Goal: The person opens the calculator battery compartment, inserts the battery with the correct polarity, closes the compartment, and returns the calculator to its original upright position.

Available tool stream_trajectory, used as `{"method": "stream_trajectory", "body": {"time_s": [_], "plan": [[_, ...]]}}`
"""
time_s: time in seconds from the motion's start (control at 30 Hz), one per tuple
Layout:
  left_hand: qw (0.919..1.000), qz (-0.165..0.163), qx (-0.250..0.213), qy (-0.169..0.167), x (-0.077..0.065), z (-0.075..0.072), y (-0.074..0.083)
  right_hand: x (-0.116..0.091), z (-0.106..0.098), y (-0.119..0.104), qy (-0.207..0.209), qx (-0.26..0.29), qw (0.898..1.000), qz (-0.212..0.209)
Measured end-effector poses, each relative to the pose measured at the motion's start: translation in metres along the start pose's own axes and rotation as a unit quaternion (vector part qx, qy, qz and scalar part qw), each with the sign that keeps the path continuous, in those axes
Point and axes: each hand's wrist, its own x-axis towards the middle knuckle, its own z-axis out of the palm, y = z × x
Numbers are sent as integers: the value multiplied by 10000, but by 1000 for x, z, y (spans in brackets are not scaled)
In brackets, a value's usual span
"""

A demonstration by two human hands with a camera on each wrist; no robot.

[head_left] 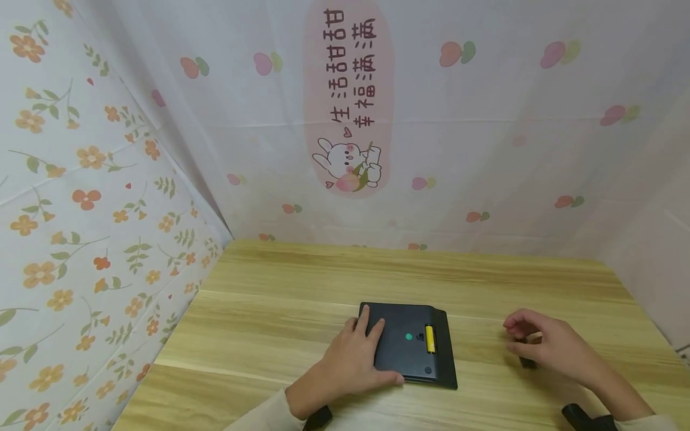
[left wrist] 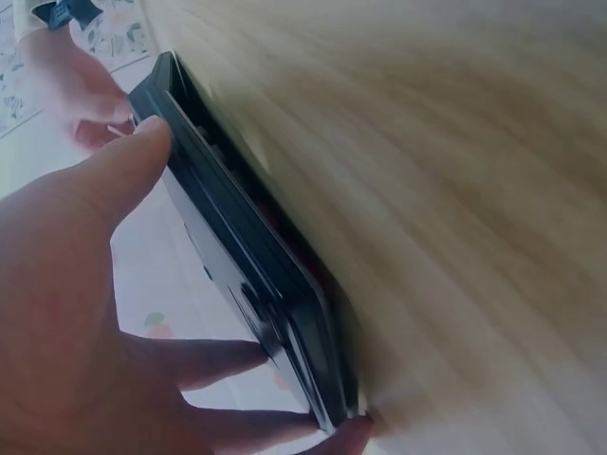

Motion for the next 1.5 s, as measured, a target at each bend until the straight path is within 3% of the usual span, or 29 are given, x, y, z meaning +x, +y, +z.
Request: {"method": "stream_trajectory", "body": {"time_s": [0.17,0.5,0.83,1.13,1.5], "plan": [[9996,53,-266,-19,-3,0,-9,-7,-13,17,-195,-106,9997,-68],[9988,20,-481,-39,-4,-2,-12,-10,-20,42,-909,33,9933,-707],[9990,29,-443,33,-4,-2,-12,-10,-15,46,-716,-423,9928,-867],[9993,10,-376,-44,-4,-3,-11,-7,-13,43,-743,-672,9923,-730],[9995,38,-316,0,-5,-1,-12,-6,-8,37,-431,-1291,9886,-651]]}}
